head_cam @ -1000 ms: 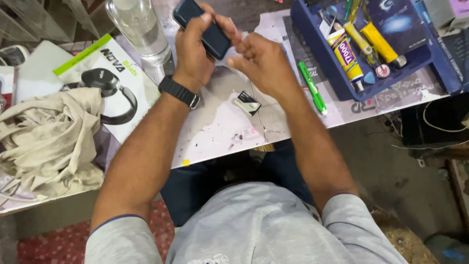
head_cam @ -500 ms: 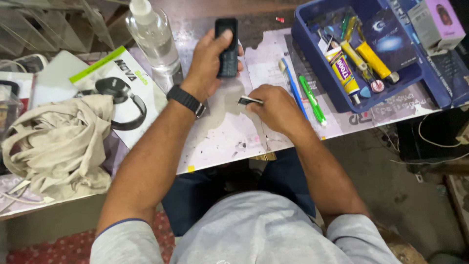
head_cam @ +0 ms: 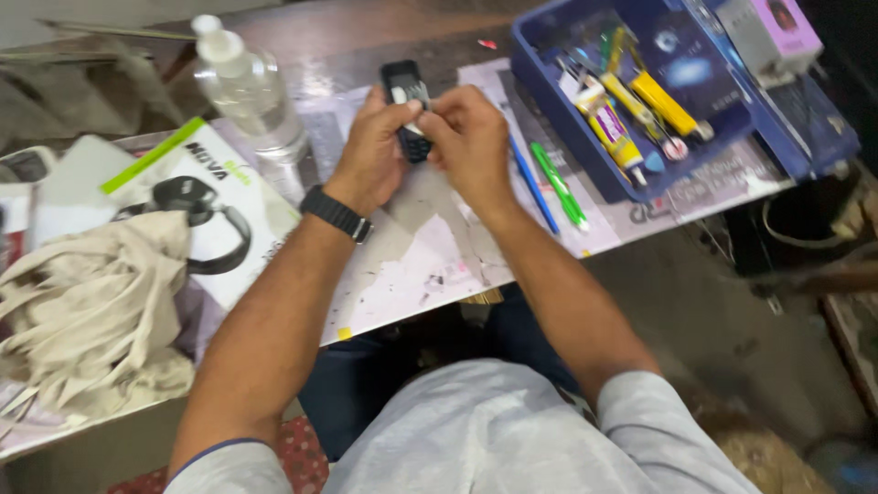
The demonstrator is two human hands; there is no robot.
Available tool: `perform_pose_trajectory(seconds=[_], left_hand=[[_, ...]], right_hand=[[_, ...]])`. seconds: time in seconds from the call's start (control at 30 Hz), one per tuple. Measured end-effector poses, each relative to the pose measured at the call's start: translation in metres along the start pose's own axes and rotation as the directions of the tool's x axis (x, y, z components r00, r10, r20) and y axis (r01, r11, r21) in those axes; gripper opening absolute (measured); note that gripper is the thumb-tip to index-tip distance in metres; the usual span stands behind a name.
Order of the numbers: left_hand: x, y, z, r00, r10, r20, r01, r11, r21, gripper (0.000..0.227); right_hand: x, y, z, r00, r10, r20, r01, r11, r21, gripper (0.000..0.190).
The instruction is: The person disassembles a black feature phone by removing the back cover and battery. They then open a drawer to retrieve a SIM card, insert it into the phone, and reassemble the device by replacing the battery and back cover.
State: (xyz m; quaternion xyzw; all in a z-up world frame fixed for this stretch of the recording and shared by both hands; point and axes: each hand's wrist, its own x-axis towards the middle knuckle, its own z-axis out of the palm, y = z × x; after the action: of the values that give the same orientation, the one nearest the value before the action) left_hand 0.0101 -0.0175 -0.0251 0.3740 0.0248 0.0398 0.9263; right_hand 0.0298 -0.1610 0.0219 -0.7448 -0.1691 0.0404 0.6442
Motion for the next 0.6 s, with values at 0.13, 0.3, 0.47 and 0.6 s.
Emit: perform_pose_trajectory(seconds=[0.13, 0.3, 0.47, 0.6], left_hand=[[0.003, -0.003, -0.001, 0.998, 0.035, -0.05, -0.032, 0.997, 0.067, 0.024], [-0.002, 0.012, 0.009, 0.994, -0.019, -0.111, 0.031, 0.994, 0.109, 0.024], [-0.006, 0.019, 0.016, 0.992, -0.042, -0.116, 0.057, 0.989, 0.137, 0.023], [-0.006, 0.019, 0.012, 0.996, -0.063, -0.062, 0.072, 0.984, 0.161, 0.028]], right_hand=[[-0.004, 0.005, -0.009, 0.937, -0.345, 0.06, 0.344, 0.871, -0.351, 0.007], [-0.019, -0.004, -0.066, 0.934, -0.256, 0.248, 0.351, 0.786, -0.51, 0.012], [-0.033, -0.016, -0.141, 0.955, -0.223, 0.195, 0.289, 0.557, -0.778, 0.009], [-0.045, -0.005, -0.152, 0.935, -0.22, 0.278, 0.351, 0.453, -0.82, 0.011]])
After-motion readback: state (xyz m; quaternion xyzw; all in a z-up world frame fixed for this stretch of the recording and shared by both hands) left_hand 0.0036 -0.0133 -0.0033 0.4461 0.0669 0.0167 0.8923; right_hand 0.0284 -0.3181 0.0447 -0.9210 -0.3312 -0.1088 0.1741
